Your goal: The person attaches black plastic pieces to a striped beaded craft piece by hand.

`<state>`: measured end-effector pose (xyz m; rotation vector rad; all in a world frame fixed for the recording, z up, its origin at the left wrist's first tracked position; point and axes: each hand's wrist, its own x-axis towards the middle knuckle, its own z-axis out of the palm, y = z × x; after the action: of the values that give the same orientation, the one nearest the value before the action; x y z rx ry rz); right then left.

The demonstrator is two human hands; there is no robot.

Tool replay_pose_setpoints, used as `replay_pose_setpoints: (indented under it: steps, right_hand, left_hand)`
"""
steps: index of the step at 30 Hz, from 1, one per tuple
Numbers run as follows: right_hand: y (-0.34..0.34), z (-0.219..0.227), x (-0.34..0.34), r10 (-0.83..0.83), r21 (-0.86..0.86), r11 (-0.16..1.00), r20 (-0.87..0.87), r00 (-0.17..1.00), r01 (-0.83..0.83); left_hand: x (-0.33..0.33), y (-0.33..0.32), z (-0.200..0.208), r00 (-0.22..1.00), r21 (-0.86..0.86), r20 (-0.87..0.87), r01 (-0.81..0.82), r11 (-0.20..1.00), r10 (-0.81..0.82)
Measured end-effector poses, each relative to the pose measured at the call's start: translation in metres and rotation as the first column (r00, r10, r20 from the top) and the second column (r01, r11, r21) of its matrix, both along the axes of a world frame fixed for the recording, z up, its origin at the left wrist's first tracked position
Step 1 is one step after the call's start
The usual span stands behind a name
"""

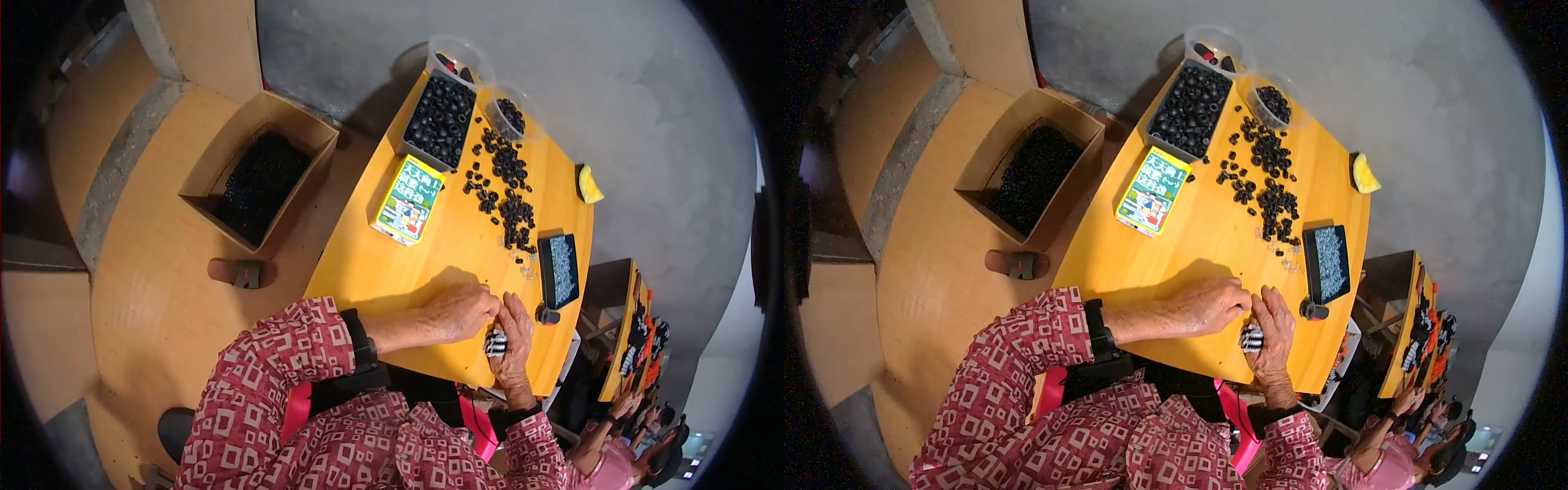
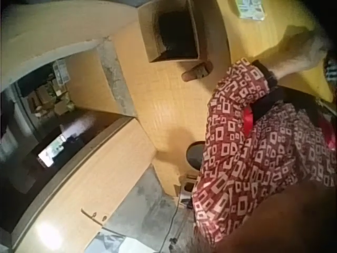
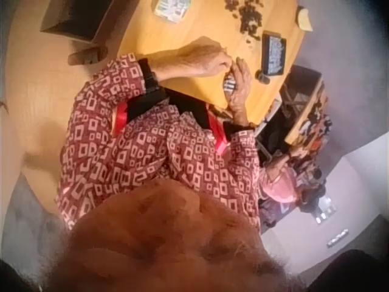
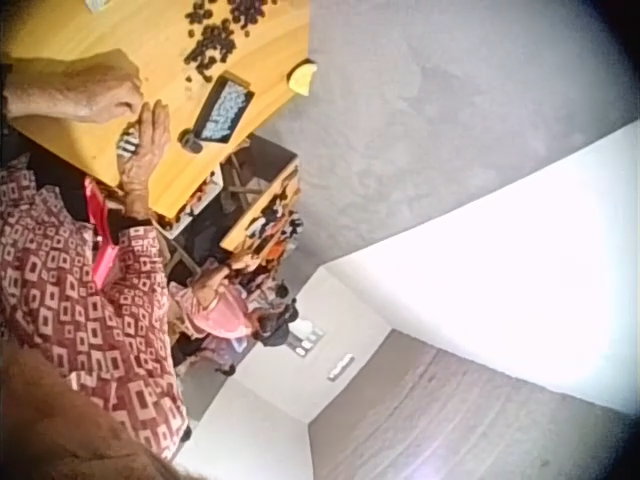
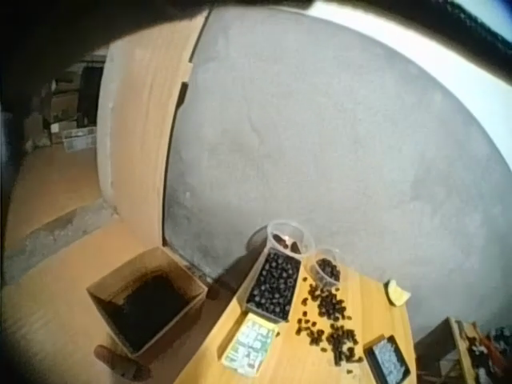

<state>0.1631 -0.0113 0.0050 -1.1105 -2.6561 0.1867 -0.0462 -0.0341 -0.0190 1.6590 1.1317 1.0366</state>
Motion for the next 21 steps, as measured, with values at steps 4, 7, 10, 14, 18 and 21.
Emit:
replay_pose_setpoints:
  steps: [4, 7, 10, 14, 18, 21]
  right_hand:
    - [0.002, -0.002, -0.001, 0.008, 0.015, 1.000, -0.009, 1.000, -0.008]
    - [0.003, -0.006, 0.003, 0.030, 0.019, 0.999, -0.028, 0.999, -0.029]
    - [0.003, -0.007, 0.007, -0.011, 0.000, 1.000, -0.038, 0.999, 0.011]
    - [0.003, -0.008, 0.009, -0.023, -0.024, 0.999, -0.035, 0.999, 0.023]
    - [0.003, -0.008, 0.007, -0.006, -0.060, 0.998, -0.043, 0.999, 0.004]
    - [0.005, -0.008, 0.007, 0.001, -0.055, 0.998, -0.084, 0.996, -0.005]
  left_hand:
    - [0.005, 0.001, -0.007, 1.000, -0.029, 0.013, -0.001, 1.000, 0.001]
    - [0.006, 0.002, -0.007, 1.000, -0.061, -0.004, 0.004, 0.998, -0.005]
    - [0.011, 0.007, -0.011, 1.000, -0.054, 0.011, 0.005, 0.999, -0.004]
    - [0.013, 0.007, -0.015, 0.997, -0.036, 0.067, -0.033, 0.999, 0.035]
    - [0.011, 0.005, -0.013, 0.996, -0.048, 0.064, -0.060, 0.997, 0.063]
    - [0.007, 0.008, -0.007, 0.999, -0.069, 0.017, -0.042, 0.997, 0.043]
